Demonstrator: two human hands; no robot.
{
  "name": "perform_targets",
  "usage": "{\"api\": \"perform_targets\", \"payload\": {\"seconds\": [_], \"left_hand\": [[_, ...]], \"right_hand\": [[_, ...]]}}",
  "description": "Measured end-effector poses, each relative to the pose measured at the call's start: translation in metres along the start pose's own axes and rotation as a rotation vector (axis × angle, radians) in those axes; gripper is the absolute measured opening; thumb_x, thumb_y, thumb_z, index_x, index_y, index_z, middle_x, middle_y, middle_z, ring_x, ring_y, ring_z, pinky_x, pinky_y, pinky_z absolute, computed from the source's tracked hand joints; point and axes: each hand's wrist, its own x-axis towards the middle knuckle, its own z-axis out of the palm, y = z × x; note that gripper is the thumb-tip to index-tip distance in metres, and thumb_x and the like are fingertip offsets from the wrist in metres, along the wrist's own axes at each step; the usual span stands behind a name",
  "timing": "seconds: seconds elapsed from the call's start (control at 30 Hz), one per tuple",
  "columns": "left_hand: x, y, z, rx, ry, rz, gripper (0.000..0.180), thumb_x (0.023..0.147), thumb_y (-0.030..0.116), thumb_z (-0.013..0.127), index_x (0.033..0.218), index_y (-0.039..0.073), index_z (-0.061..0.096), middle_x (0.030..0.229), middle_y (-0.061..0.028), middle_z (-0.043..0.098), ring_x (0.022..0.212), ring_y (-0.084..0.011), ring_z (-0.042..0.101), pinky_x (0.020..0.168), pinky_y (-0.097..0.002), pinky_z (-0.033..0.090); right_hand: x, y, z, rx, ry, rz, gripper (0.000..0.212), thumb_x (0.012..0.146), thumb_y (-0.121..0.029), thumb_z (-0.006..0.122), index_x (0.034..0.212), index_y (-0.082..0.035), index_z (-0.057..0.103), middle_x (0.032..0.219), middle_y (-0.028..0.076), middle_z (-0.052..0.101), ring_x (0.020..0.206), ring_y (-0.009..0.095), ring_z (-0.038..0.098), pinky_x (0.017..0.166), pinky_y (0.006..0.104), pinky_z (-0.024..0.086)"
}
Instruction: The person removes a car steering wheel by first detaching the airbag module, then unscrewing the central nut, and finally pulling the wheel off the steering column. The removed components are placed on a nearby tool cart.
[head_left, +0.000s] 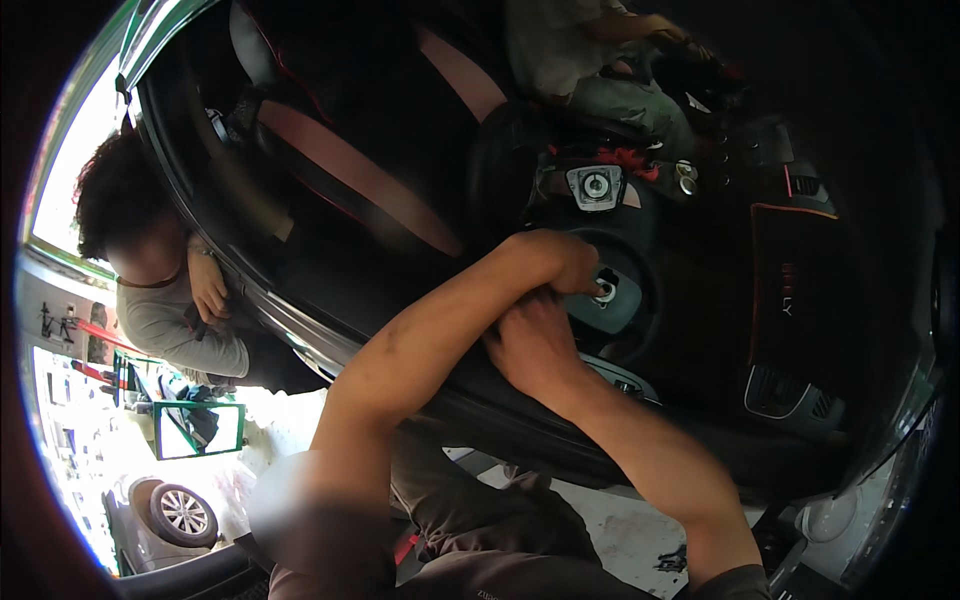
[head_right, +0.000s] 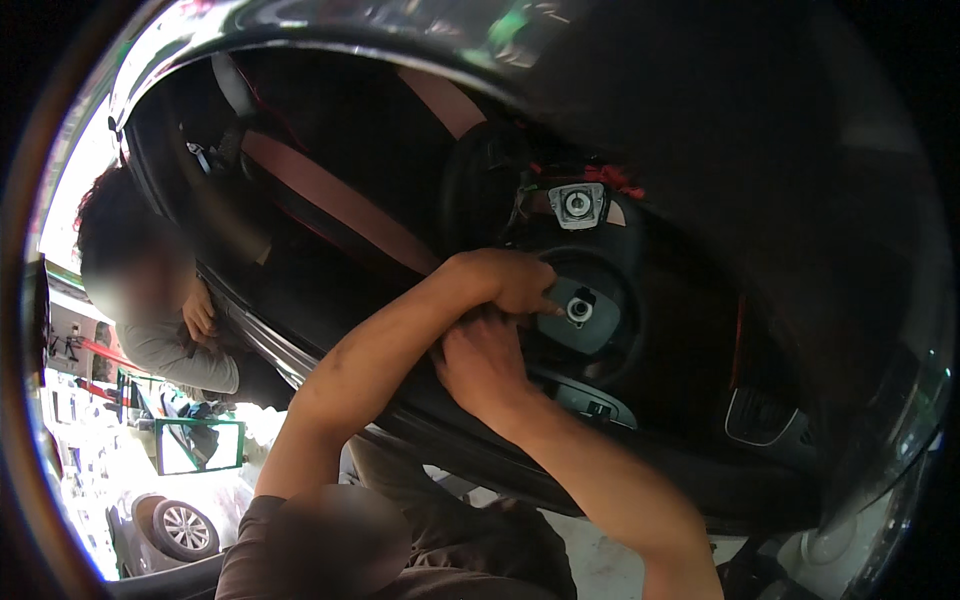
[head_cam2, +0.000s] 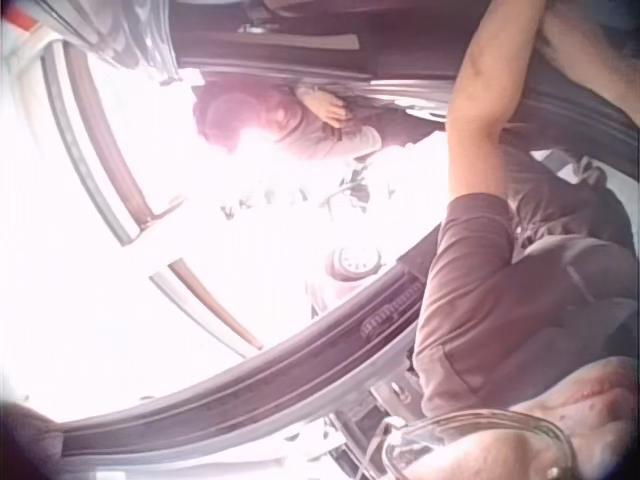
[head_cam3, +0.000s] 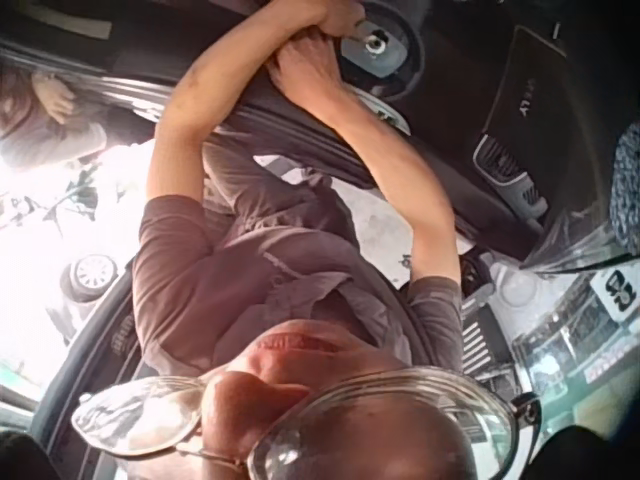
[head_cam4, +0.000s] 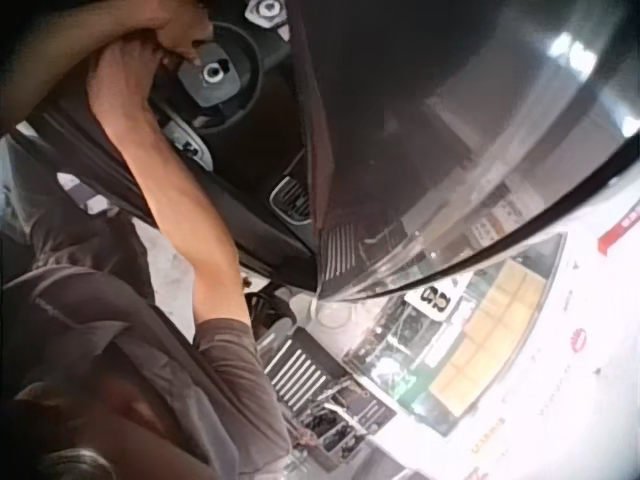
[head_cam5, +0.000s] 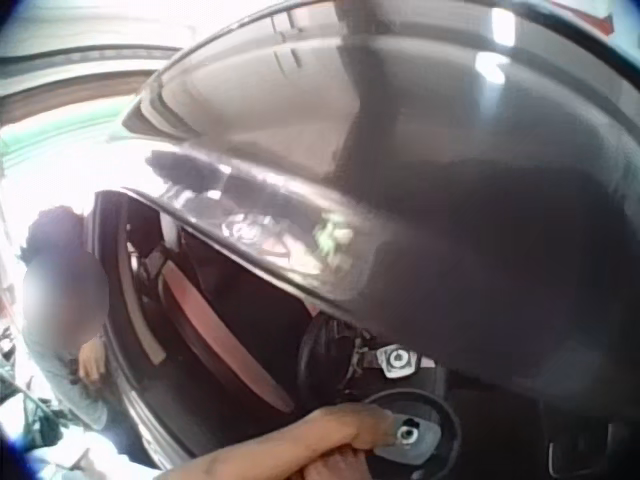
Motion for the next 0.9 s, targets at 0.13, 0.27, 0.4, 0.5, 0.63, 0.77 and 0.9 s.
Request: {"api": "perform_targets", "payload": {"seconds": [0.13,0.27,0.4,0.5,0.63,0.77,0.9], "left_hand": [[-0.009,0.003,-0.002,-0.005,0.029,-0.003,0.054,0.095,0.051,0.063,0.113,0.001,0.072,0.112,-0.0215,0.072,0.106,-0.0365,0.069,0.093,-0.0462,0.052],[-0.006,-0.003,0.005,0.046,0.115,0.024,0.054,0.094,0.051,0.064,0.11,0.0,0.073,0.109,-0.0236,0.072,0.104,-0.0384,0.069,0.091,-0.0475,0.053],[-0.011,0.001,0.002,0.035,0.156,0.045,0.054,0.092,0.048,0.067,0.107,-0.003,0.074,0.108,-0.0244,0.073,0.102,-0.0398,0.07,0.091,-0.0465,0.055],[-0.013,-0.006,-0.001,0.044,0.211,0.021,0.053,0.092,0.047,0.067,0.108,-0.003,0.074,0.109,-0.0242,0.073,0.105,-0.0387,0.069,0.092,-0.0455,0.054],[-0.005,-0.001,0.0,0.02,0.203,0.039,0.052,0.092,0.047,0.067,0.108,-0.002,0.074,0.11,-0.0225,0.073,0.106,-0.037,0.07,0.093,-0.0446,0.054],[-0.006,-0.004,-0.005,0.029,0.177,0.034,0.05,0.093,0.046,0.066,0.11,-0.001,0.074,0.112,-0.021,0.073,0.106,-0.0367,0.07,0.093,-0.045,0.055],[-0.01,0.001,-0.002,0.059,0.214,-0.001,0.049,0.094,0.046,0.066,0.11,0.0,0.074,0.112,-0.021,0.073,0.107,-0.0369,0.07,0.093,-0.0459,0.055]], "right_hand": [[0.003,-0.002,-0.001,0.012,-0.033,0.021,0.044,0.088,-0.019,0.071,0.126,0.001,0.063,0.127,0.024,0.062,0.123,0.042,0.053,0.11,0.054,0.036],[-0.001,-0.007,0.0,-0.012,-0.026,0.05,0.044,0.087,-0.018,0.07,0.126,0.001,0.063,0.126,0.024,0.063,0.123,0.043,0.053,0.109,0.0546,0.036],[-0.002,0.0,0.01,-0.017,0.092,-0.066,0.046,0.084,-0.018,0.075,0.124,0.002,0.064,0.124,0.025,0.063,0.118,0.045,0.054,0.104,0.0574,0.037],[0.001,-0.007,0.003,-0.036,0.132,-0.118,0.047,0.083,-0.017,0.076,0.124,0.002,0.064,0.12,0.026,0.064,0.116,0.045,0.055,0.103,0.0573,0.037],[0.0,-0.003,0.003,-0.025,0.106,-0.062,0.043,0.081,-0.011,0.075,0.121,0.003,0.067,0.123,0.025,0.065,0.123,0.045,0.052,0.11,0.0556,0.034],[0.001,-0.002,0.005,0.025,0.085,-0.076,0.038,0.082,-0.009,0.074,0.118,0.003,0.069,0.119,0.024,0.068,0.119,0.044,0.056,0.108,0.0525,0.038],[0.001,-0.002,0.005,0.055,0.085,-0.067,0.036,0.082,-0.008,0.073,0.117,0.003,0.069,0.117,0.023,0.068,0.118,0.043,0.057,0.108,0.0509,0.039]]}}
